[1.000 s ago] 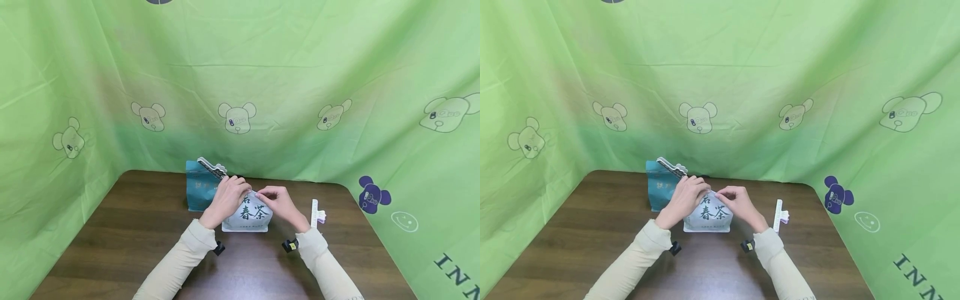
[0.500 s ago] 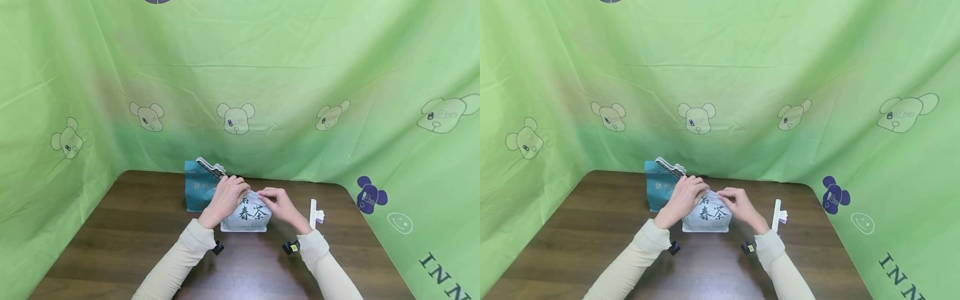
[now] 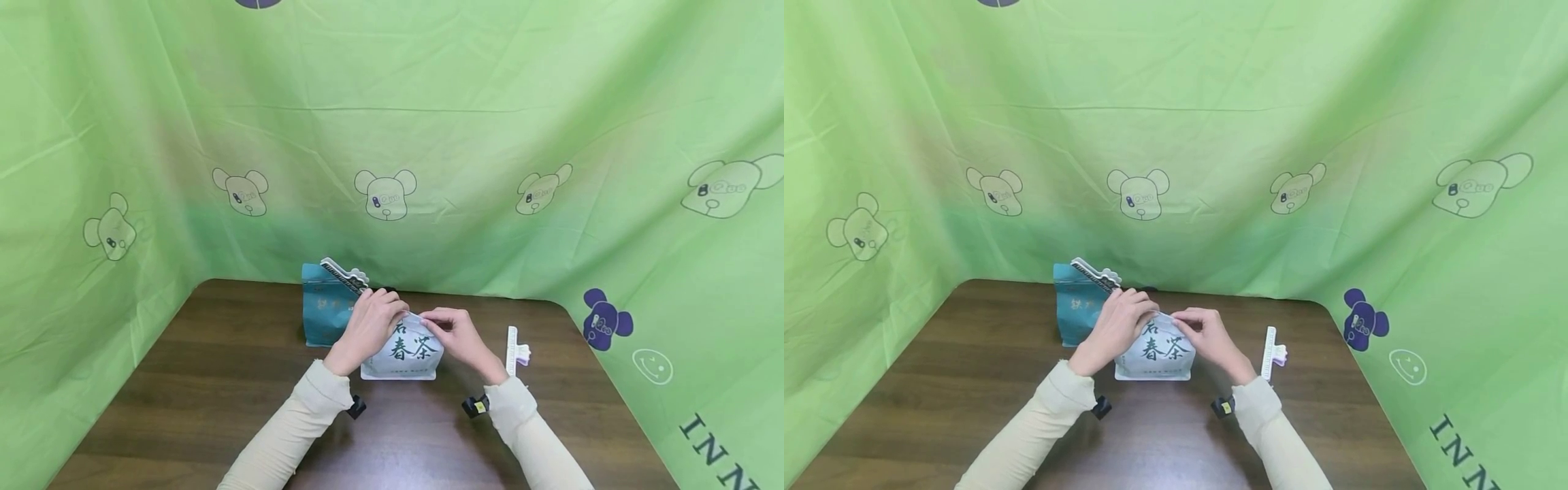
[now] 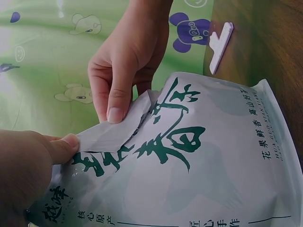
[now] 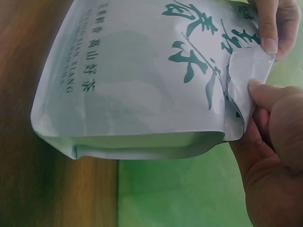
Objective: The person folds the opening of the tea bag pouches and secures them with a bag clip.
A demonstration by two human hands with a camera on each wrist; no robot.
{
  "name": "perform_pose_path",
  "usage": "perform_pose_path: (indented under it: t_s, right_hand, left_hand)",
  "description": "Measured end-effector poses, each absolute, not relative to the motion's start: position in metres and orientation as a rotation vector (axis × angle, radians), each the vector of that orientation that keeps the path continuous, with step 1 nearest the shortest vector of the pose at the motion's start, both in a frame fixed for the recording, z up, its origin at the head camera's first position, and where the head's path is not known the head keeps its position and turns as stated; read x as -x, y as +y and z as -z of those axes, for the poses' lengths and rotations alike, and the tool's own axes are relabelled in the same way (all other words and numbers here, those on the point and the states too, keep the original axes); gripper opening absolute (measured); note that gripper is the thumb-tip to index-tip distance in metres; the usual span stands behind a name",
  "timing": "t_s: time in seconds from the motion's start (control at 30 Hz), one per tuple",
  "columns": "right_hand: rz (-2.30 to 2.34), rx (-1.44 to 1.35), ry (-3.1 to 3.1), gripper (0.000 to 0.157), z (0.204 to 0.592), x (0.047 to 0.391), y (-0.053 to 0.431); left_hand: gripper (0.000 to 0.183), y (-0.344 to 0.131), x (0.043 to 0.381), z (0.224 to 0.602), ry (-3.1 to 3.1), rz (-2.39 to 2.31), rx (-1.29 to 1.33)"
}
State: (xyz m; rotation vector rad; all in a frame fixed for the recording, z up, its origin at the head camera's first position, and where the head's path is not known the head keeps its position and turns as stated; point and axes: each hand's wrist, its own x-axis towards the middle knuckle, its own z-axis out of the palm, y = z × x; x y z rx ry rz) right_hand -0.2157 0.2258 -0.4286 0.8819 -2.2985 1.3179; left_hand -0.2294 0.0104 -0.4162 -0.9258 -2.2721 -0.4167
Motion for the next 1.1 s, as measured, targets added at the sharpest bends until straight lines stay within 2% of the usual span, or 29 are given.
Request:
perform_pose_path:
  t_s: [0.2, 0.6, 1.1]
  right_hand:
    - [-1.328, -0.835, -2.316, 0.009, 0.430, 0.213, 0.232]
    - [-1.257, -0.938, -2.267, 0.019, 0.431, 0.208, 0.231]
    - [-1.340, -0.880, -2.333, 0.015, 0.433, 0.208, 0.242]
  left_hand:
    - [0.010, 0.011, 0.231, 0.416, -2.253, 0.444, 0.932]
    - [0.010, 0.012, 0.231, 0.419, -2.254, 0.439, 0.934]
    - [0.011, 0.011, 0.231, 0.418, -2.267, 0.453, 0.923]
